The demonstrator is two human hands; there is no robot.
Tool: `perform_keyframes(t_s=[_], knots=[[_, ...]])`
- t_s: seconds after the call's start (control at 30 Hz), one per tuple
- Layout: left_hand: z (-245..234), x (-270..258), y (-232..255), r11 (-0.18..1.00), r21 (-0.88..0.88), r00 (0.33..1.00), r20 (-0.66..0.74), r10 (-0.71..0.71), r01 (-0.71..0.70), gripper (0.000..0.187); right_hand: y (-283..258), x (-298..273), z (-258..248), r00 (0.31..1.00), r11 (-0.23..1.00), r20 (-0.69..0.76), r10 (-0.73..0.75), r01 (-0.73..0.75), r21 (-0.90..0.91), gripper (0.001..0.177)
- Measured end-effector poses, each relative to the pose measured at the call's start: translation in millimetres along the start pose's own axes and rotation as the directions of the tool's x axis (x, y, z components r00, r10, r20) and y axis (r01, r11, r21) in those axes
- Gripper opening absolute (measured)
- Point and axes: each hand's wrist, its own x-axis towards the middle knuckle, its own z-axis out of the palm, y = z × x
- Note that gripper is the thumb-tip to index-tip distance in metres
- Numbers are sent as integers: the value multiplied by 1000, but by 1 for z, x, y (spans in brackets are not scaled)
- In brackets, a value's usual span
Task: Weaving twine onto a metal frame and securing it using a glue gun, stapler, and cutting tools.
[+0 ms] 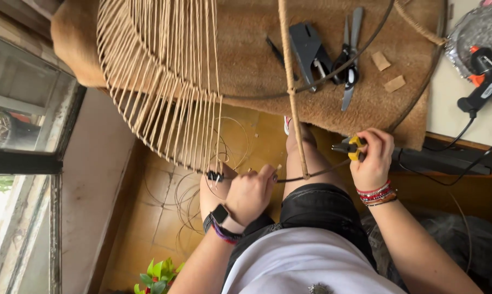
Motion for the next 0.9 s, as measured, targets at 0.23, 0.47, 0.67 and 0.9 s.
perform_keyframes(t_s=[0.23,0.47,0.67,0.9], knots=[[24,0,23,995,-79,982,-183,41,-56,3,17,29,-14,989,998,141,-49,54,-34,35],[37,20,20,977,-35,923,-336,188,-212,5,29,44,-24,927,973,347,143,-67,-223,46],[27,23,29,962,-233,961,-264,79,-143,11,20,72,-48,855,924,428,293,-138,-357,36],[-29,26,82,840,-500,964,-248,93,-210,15,41,143,-3,551,745,517,655,-354,-566,52]])
